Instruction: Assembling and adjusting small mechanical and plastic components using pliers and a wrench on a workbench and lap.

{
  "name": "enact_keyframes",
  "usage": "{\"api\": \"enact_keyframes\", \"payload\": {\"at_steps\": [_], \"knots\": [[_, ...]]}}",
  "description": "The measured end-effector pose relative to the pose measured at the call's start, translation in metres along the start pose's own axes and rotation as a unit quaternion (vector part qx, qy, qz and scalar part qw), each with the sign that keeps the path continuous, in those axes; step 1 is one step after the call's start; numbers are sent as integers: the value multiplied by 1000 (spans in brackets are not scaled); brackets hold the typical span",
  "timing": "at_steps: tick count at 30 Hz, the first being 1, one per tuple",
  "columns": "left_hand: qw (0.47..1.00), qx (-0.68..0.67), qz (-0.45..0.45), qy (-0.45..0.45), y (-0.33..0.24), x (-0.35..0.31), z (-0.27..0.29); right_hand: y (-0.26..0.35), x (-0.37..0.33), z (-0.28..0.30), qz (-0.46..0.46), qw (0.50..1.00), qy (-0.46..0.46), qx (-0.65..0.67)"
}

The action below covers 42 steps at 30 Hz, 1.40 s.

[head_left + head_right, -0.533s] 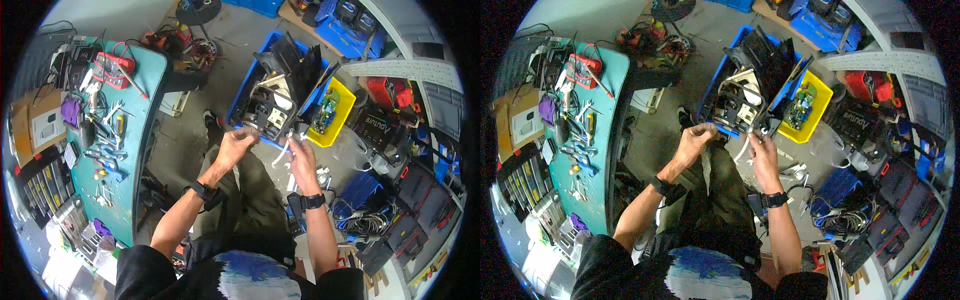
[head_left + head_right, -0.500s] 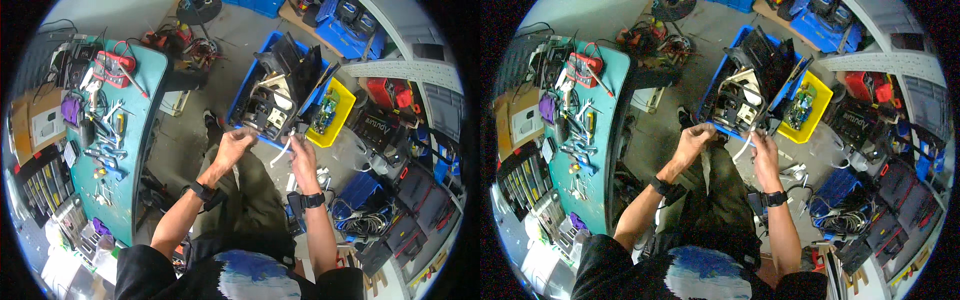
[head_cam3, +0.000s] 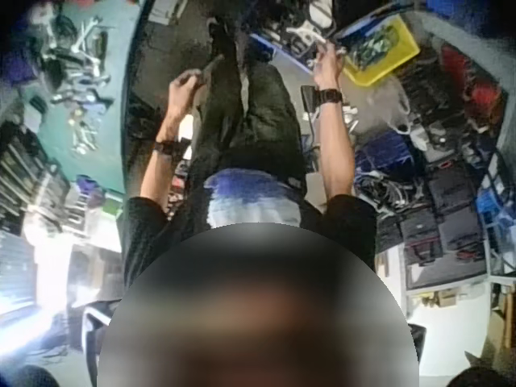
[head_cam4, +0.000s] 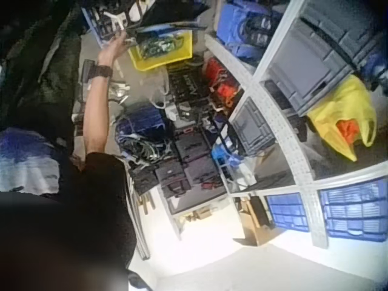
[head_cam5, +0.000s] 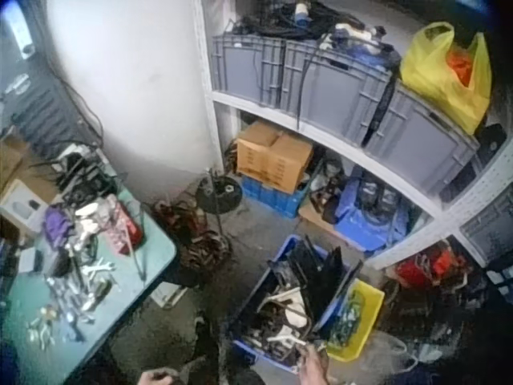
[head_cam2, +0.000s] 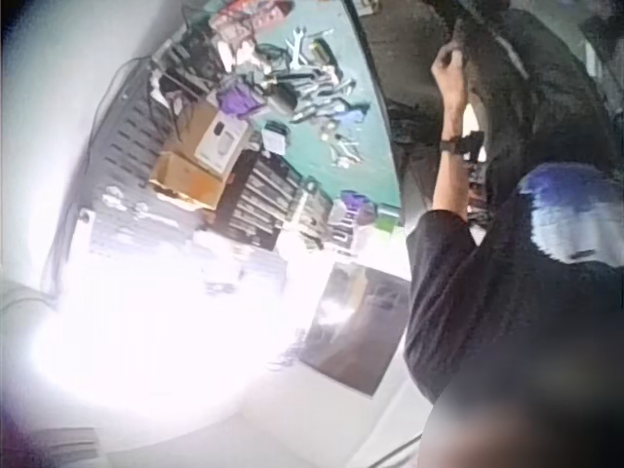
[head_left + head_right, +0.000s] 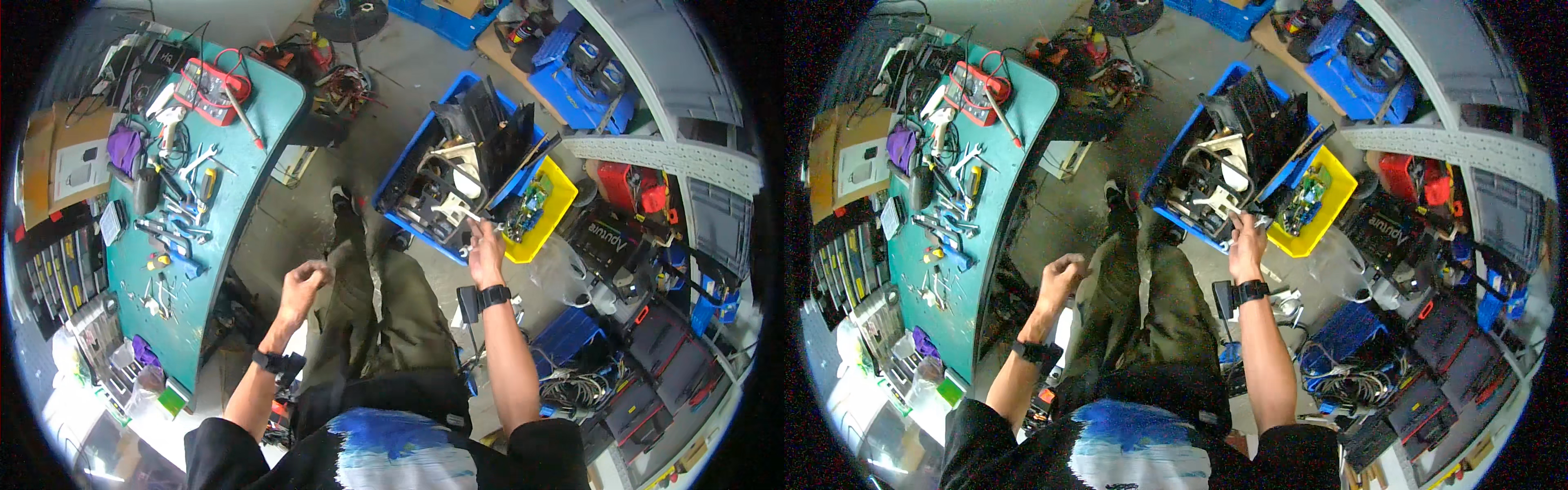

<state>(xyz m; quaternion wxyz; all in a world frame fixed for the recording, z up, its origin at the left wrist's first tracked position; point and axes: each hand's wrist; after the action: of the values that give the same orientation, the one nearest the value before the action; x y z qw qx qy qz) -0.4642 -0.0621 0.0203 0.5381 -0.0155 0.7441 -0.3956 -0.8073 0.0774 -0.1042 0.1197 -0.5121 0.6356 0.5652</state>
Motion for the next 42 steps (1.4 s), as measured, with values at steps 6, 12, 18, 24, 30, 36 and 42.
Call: {"api": "enact_keyframes", "payload": {"at_steps": [6, 12, 18, 24, 30, 36, 42], "knots": [[997, -40, -10, -62, 23, -59, 44, -7, 55, 5, -68, 997, -6, 24], [993, 22, -10, -119, 26, -121, 70, -17, 20, 11, -110, 977, 124, -138], [982, -75, -111, -129, 46, -152, 116, -7, -61, 36, -137, 914, 93, -371], [960, 41, -91, -262, 42, -204, 184, -12, -109, 48, -208, 815, 86, -533], [912, 115, -73, -387, 45, -206, 259, -32, -118, 59, -177, 819, 102, -536], [842, 214, -167, -466, 44, -189, 307, -32, -130, 25, -163, 818, 143, -533], [812, 303, -56, -496, 80, -191, 341, -23, -169, -90, -140, 806, 117, -563]]}}
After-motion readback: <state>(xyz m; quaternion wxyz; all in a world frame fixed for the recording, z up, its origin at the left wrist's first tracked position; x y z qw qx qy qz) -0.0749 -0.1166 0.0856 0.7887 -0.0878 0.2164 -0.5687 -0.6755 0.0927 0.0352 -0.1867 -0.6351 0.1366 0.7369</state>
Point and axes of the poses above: each hand's wrist, its own x-axis towards the middle knuckle, its own z-axis out of the back of the hand, y = z × x, and after that the axes turned 15 degrees about y, right-handed
